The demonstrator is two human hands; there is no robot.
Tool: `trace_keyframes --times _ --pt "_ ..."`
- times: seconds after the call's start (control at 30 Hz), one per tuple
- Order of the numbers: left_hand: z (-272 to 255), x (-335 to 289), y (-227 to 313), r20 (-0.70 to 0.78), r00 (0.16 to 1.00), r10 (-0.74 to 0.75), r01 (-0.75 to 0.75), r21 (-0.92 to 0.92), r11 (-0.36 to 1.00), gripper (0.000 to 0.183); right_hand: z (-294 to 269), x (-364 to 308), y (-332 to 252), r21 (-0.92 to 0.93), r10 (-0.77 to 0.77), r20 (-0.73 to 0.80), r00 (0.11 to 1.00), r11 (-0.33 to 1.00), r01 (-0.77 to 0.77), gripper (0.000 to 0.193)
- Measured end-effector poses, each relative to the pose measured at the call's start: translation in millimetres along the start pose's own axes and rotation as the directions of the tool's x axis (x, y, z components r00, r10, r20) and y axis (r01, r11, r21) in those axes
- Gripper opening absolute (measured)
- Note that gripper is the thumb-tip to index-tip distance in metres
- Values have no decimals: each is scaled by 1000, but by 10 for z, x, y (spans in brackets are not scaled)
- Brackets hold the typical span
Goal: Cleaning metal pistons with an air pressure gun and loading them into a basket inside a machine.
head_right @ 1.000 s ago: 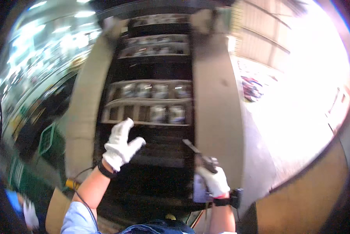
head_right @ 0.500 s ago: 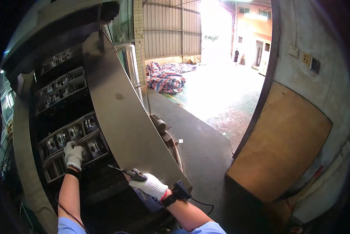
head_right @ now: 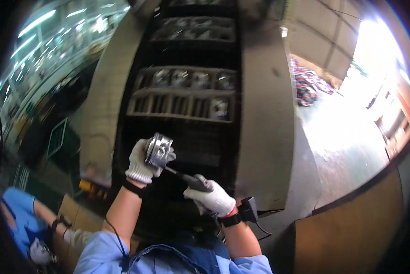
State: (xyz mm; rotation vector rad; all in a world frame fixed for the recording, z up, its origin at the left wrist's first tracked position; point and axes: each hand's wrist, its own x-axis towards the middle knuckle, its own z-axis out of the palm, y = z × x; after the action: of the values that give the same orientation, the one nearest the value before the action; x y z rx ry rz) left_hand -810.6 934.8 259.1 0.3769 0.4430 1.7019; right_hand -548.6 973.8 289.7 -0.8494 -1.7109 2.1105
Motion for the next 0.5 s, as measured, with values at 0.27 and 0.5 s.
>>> trace_keyframes --times 0.27,0.5 --pt "222 -879 49 -382 914 137 -185 -92 979 42 381 -16 177 -87 41 210 977 996 -23 43" --pt "-386 -1533 162 -399 885 242 -289 -61 955 70 838 -101 300 -18 -60 388 920 997 73 30"
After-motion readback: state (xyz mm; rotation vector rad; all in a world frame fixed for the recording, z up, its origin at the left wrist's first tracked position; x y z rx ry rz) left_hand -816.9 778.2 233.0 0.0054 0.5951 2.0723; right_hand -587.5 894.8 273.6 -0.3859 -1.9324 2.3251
